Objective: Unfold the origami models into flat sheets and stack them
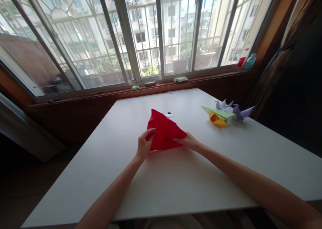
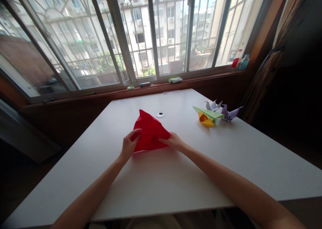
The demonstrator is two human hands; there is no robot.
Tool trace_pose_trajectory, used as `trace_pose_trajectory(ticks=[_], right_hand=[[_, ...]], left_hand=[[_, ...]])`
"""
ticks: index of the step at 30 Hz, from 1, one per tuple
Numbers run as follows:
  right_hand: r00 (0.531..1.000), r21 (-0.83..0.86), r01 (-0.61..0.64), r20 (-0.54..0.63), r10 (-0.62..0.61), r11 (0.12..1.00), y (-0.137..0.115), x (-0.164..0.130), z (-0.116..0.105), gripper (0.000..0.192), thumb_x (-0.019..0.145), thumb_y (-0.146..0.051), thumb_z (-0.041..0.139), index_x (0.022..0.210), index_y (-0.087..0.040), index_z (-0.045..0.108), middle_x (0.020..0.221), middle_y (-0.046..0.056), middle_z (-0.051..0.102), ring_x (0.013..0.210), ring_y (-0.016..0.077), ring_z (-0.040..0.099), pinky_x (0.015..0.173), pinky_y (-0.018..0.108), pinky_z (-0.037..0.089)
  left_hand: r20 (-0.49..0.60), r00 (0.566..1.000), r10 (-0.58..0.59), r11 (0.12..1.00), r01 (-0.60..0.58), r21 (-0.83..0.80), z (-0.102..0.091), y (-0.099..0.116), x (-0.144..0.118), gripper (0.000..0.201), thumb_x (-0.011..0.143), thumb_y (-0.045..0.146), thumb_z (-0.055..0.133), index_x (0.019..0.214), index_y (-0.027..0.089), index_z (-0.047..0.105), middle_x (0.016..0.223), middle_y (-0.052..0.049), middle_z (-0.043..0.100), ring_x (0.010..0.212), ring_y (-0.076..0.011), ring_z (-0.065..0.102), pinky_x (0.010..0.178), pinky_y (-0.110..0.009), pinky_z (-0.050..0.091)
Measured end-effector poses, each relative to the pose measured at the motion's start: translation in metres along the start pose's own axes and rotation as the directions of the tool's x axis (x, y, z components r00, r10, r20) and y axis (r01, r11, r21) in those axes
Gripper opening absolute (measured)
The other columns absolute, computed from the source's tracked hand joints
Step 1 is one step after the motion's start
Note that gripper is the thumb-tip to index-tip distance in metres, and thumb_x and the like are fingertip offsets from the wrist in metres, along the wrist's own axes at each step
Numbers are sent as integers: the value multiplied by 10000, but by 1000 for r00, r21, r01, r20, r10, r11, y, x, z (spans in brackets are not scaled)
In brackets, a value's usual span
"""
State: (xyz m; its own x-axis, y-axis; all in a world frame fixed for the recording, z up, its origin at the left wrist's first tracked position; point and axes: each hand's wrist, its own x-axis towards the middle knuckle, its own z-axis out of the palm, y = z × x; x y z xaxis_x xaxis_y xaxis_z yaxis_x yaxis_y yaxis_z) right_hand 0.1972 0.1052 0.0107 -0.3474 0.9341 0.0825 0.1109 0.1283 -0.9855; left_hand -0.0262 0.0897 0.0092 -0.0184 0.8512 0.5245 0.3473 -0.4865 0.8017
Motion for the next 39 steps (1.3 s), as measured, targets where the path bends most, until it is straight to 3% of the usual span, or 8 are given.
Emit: trace_pose_trajectory(ticks=[5, 9, 11, 14, 21, 27, 32, 39], right_hand=[[987, -43, -7, -161, 0, 999, 8, 4, -2, 331, 620, -371, 727, 879, -168, 690, 873, 53, 697, 853, 275, 629, 744, 401, 504], [978, -24, -5, -208, 0, 1000, 7, 4, 0, 315, 631, -395, 712, 832, -154, 691, 801, 37, 695, 788, 243, 633, 738, 377, 497], [981, 6, -18, -194, 19, 1000, 3, 3, 2, 323, 615, -399, 723, 813, -146, 689, 764, 35, 694, 759, 234, 636, 721, 366, 500], [986, 72, -52, -153, 62, 996, -3, 0, 5, 340, 586, -398, 742, 801, -142, 684, 754, 43, 695, 743, 232, 642, 698, 361, 506], [991, 281, -30, -120, 66, 959, -13, -5, 8, 322, 631, -366, 720, 893, -195, 647, 890, 32, 692, 840, 215, 635, 785, 359, 492], [988, 413, -50, -111, 105, 909, -14, -1, 1, 173, 683, -331, 638, 767, -179, 640, 874, 41, 683, 915, 212, 608, 864, 347, 449], [964, 467, -78, -191, 187, 881, -7, 6, -13, 125, 693, -310, 564, 641, -196, 574, 705, 16, 654, 702, 157, 611, 704, 298, 484], [930, 336, -53, -327, 169, 940, 6, 17, -34, 174, 722, -302, 558, 646, -146, 568, 645, 29, 613, 619, 141, 578, 609, 264, 479]], left_hand=[[-86, 965, 249, 923, -210, 323, 1, 2, -6, 363, 788, 139, 562, 1142, 222, 551, 1356, -112, 389, 1306, -280, 307, 1047, -511, 285], [274, 855, 441, 669, -517, 534, 3, 4, -12, 401, 842, 229, 528, 1233, 228, 441, 1305, -114, 476, 1269, -256, 375, 1068, -518, 226], [445, 813, 377, 669, -571, 476, 5, 5, -15, 475, 839, 257, 534, 1284, 216, 370, 1236, -108, 545, 1183, -238, 471, 1059, -498, 252], [544, 786, 293, 697, -565, 441, 8, 3, -18, 442, 828, 174, 520, 1254, 205, 406, 1095, -87, 625, 1004, -222, 579, 930, -426, 412], [576, 779, 247, 666, -569, 483, 6, -3, -15, 211, 798, 42, 453, 759, 193, 596, 732, -39, 613, 708, -184, 568, 628, -286, 442], [545, 792, 275, 651, -571, 501, 2, -3, -13, 204, 772, 25, 478, 720, 193, 584, 761, -36, 631, 738, -191, 551, 662, -306, 435], [455, 836, 306, 666, -529, 526, -4, -6, -5, 200, 764, 29, 491, 702, 196, 585, 754, -23, 642, 768, -186, 560, 869, -381, 414], [287, 910, 301, 725, -413, 550, -13, -16, 7, 204, 709, 13, 503, 686, 200, 581, 779, -5, 668, 815, -178, 581, 969, -413, 355]])
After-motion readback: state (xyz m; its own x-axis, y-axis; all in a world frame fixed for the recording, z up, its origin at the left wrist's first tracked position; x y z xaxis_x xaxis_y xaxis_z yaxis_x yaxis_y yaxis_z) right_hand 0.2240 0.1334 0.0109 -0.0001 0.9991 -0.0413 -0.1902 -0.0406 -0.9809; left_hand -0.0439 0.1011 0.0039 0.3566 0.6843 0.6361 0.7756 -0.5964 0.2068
